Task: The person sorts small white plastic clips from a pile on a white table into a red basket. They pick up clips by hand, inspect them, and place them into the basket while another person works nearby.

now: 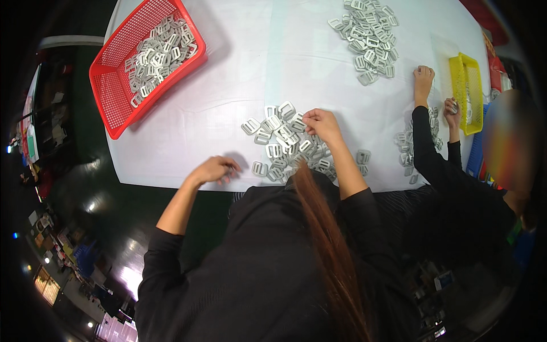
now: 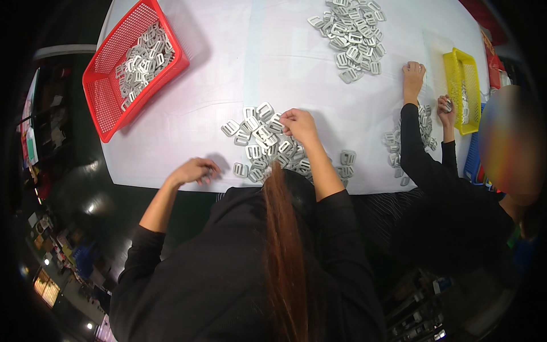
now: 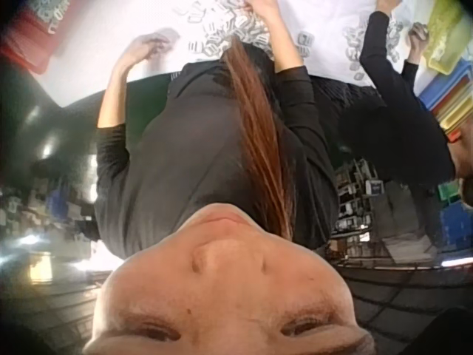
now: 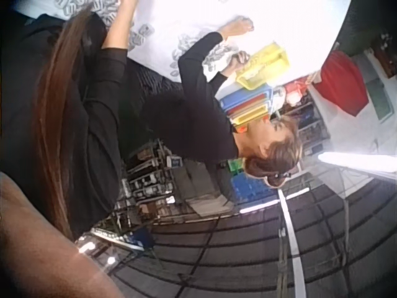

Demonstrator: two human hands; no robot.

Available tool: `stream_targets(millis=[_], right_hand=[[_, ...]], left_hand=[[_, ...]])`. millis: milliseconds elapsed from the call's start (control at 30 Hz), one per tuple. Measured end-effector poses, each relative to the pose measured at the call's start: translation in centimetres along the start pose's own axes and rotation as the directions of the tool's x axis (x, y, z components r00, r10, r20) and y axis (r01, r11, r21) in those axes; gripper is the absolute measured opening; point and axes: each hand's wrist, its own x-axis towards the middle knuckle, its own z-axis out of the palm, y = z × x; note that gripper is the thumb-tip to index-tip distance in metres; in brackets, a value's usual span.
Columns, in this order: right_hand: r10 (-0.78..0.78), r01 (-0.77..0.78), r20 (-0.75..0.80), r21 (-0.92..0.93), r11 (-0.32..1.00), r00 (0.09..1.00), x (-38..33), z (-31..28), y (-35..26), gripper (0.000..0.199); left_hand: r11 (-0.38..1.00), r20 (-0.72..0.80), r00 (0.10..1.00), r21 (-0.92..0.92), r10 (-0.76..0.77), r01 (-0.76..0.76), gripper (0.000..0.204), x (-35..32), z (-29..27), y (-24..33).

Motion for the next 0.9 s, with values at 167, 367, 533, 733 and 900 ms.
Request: stream_targets(millis=[167, 367, 533, 733, 900], right_hand=[[-0.384, 0.168, -0.353, -0.511, 0.843, 0.853, 2.0, -3.2, -1.4, 0.029], [-0.188, -0.122, -0.851, -0.281, 0.952, 0.491, 8.0, -14.3, -3.2, 0.064], [-0.392, 0.010, -0.647, -0.511, 0.860, 0.654, 12.1, -13.2, -4.5, 0.070], [-0.321, 0.192, -0.516, -0.288, 0.938, 0.794, 11.1, -8.2, -5.6, 0.030], [-0.598, 0.216, -0.456, -0.647, 0.731, 0.659, 9.1, -5.5, -8.8, 0.014]], left_hand=[[0.954, 0.142, 0.974, -0.221, -0.175, 0.204, 0.030, 4.3, 5.0, -2.5], [0.946, -0.041, 0.999, -0.324, -0.002, -0.011, 0.029, 6.0, 4.4, 1.8], [0.978, -0.152, 0.986, -0.184, 0.074, -0.102, 0.032, 5.7, 1.8, 5.8], [0.951, -0.246, 0.940, -0.137, 0.237, -0.276, 0.031, 6.8, -1.2, 10.0], [0.804, -0.362, 0.890, -0.419, 0.278, -0.422, 0.032, 8.1, -3.7, 12.4]])
